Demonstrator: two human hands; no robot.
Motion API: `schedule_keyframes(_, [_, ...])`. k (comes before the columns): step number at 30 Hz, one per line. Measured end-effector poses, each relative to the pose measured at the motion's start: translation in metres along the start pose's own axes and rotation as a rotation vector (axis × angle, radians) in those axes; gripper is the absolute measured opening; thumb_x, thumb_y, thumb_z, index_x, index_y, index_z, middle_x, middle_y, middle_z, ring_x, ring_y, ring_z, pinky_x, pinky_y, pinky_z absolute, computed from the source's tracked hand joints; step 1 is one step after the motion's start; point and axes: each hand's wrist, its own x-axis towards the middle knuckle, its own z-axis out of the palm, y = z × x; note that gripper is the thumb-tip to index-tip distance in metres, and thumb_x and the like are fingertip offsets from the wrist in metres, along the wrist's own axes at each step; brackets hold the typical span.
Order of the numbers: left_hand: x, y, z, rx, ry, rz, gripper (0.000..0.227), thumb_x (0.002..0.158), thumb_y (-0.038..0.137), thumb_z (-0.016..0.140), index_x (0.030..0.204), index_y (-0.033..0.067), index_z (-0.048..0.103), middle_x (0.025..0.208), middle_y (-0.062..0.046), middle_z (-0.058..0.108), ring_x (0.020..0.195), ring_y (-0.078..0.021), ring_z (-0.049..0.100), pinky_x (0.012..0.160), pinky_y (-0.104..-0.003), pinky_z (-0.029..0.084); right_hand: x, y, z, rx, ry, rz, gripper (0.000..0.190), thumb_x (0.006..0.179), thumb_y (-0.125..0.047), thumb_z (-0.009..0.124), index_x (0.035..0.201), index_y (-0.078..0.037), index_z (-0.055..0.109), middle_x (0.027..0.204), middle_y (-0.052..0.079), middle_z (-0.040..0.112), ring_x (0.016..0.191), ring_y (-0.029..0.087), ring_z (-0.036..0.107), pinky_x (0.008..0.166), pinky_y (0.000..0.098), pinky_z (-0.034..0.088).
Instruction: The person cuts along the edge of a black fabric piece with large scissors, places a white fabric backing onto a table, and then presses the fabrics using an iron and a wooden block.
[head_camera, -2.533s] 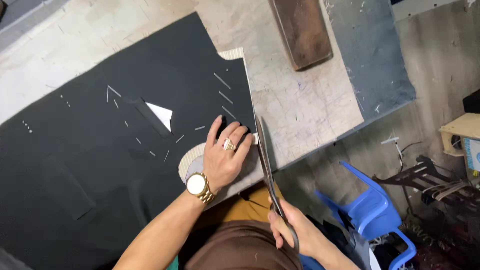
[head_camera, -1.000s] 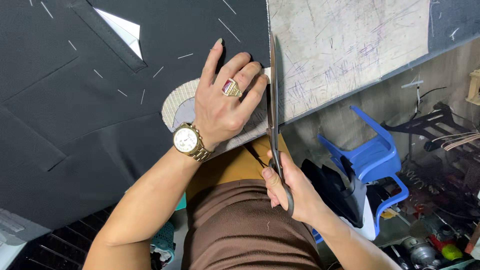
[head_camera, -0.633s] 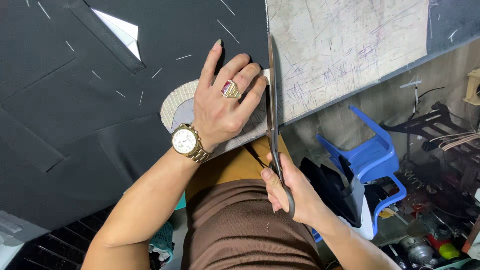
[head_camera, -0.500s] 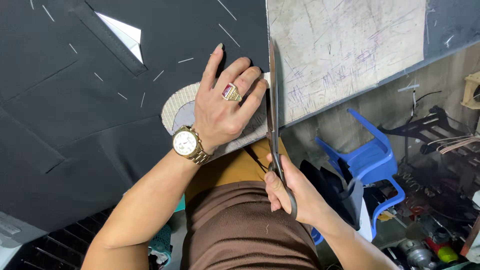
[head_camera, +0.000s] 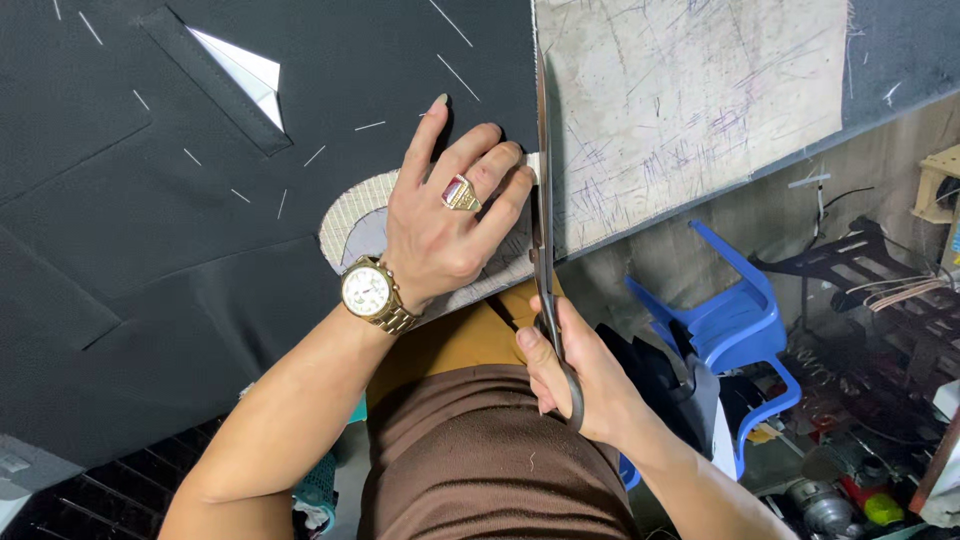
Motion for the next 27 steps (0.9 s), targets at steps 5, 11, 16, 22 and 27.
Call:
schedule_keyframes(5, [0.001, 0.0, 0.001, 0.013, 0.016, 0.0, 0.021, 0.105, -0.003, 0.048, 0.103, -0.0034, 0.069, 0.106, -0.018, 0.068, 0.102, -0.0361, 0.068, 0.103, -0.064, 0.045, -0.002, -0.005, 0.001, 0.003, 0.003, 0.043, 0.043, 0.097, -0.042, 0.053, 0.123, -0.009, 0.044, 0.052, -0.001, 0.027, 0.038, 0.011, 0.035, 0.039, 0.0303, 0.045])
schedule_keyframes(11, [0.002, 0.0, -0.002, 0.002, 0.017, -0.001, 0.022, 0.105, -0.003, 0.047, 0.104, -0.0041, 0.069, 0.107, -0.019, 0.068, 0.102, -0.0368, 0.069, 0.103, -0.064, 0.046, -0.002, -0.011, -0.01, -0.047, -0.065, -0.033, 0.047, 0.097, -0.042, 0.052, 0.128, -0.008, 0.043, 0.06, 0.002, 0.039, 0.043, 0.012, 0.045, 0.044, 0.0293, 0.052])
schedule_keyframes(16, [0.005, 0.001, -0.001, 0.013, 0.073, 0.003, 0.017, 0.103, -0.005, 0.053, 0.099, -0.0027, 0.07, 0.102, -0.017, 0.068, 0.098, -0.0351, 0.07, 0.101, -0.061, 0.049, 0.003, -0.035, -0.011, -0.171, -0.065, -0.208, 0.046, 0.099, -0.042, 0.048, 0.127, -0.005, 0.045, 0.062, 0.0, 0.047, 0.047, 0.009, 0.051, 0.051, 0.0266, 0.058])
schedule_keyframes(22, [0.002, 0.0, -0.001, -0.001, 0.059, 0.003, 0.013, 0.103, -0.004, 0.058, 0.101, -0.0026, 0.07, 0.104, -0.018, 0.069, 0.099, -0.036, 0.07, 0.102, -0.063, 0.048, 0.013, -0.032, -0.012, -0.028, -0.073, -0.188, 0.039, 0.1, -0.039, 0.05, 0.12, -0.007, 0.044, 0.055, 0.001, 0.031, 0.043, 0.012, 0.04, 0.041, 0.0286, 0.047])
schedule_keyframes(27, [0.005, 0.0, -0.001, 0.005, 0.071, 0.004, 0.015, 0.103, -0.005, 0.056, 0.1, -0.0024, 0.071, 0.103, -0.017, 0.068, 0.098, -0.0354, 0.07, 0.101, -0.062, 0.049, 0.008, -0.039, -0.012, -0.014, -0.06, -0.125, 0.035, 0.1, -0.039, 0.051, 0.116, -0.009, 0.044, 0.054, -0.002, 0.023, 0.039, 0.011, 0.033, 0.038, 0.0287, 0.043])
